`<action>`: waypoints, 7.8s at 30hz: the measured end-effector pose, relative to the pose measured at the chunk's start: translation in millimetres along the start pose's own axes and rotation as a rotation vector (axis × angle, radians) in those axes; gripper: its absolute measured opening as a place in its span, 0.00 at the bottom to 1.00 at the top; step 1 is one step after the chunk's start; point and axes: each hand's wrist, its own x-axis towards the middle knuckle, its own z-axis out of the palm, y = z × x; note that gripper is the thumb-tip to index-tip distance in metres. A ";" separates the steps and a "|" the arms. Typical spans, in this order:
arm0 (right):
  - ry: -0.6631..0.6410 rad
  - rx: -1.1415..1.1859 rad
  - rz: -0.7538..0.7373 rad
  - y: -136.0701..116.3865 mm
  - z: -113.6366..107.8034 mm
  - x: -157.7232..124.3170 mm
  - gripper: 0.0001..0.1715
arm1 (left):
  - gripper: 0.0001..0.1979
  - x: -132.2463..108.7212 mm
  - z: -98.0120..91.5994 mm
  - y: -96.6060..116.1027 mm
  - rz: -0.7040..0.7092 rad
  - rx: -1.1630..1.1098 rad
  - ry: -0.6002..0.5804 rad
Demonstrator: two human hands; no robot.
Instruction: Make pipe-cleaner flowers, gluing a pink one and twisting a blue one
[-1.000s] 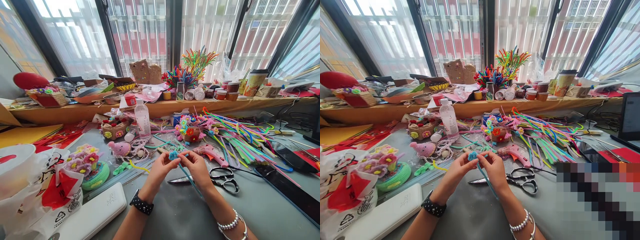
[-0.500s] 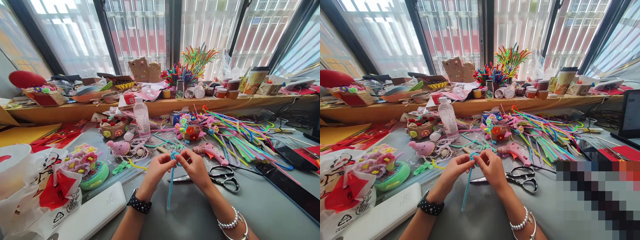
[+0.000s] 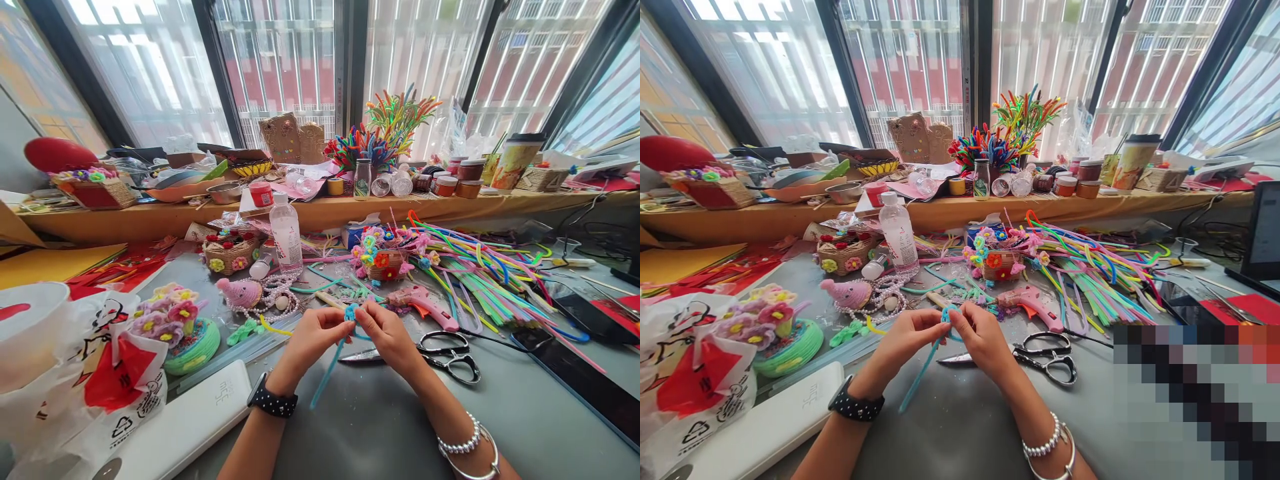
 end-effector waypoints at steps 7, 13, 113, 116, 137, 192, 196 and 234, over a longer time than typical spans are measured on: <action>-0.084 0.022 -0.006 -2.5 -4.7 -0.1 0.21 | 0.07 -0.9 -0.2 -0.3 -0.015 0.007 -0.051; -0.126 0.329 0.086 -1.6 -1.9 -0.7 0.18 | 0.06 -2.3 -0.3 1.8 0.028 -0.052 -0.099; 0.134 0.640 0.179 -4.6 4.4 0.4 0.12 | 0.12 4.8 13.5 -8.0 -0.019 -0.335 0.348; 0.087 0.660 0.201 -4.5 3.0 0.2 0.12 | 0.11 4.3 12.7 -7.0 -0.013 -0.368 0.332; 0.066 0.133 0.026 0.7 0.6 1.7 0.11 | 0.09 4.2 10.0 -6.6 -0.097 -0.214 0.183; 0.241 -0.120 -0.109 3.3 9.4 -3.5 0.19 | 0.09 9.0 3.9 -13.4 0.073 -0.296 0.463; 0.330 -0.153 -0.139 2.8 7.8 -4.4 0.17 | 0.10 9.5 1.4 -15.4 0.142 -0.156 0.456; 0.608 -0.469 -0.335 -7.6 -4.7 -2.1 0.11 | 0.12 5.2 -1.2 -7.0 -0.006 -0.328 0.368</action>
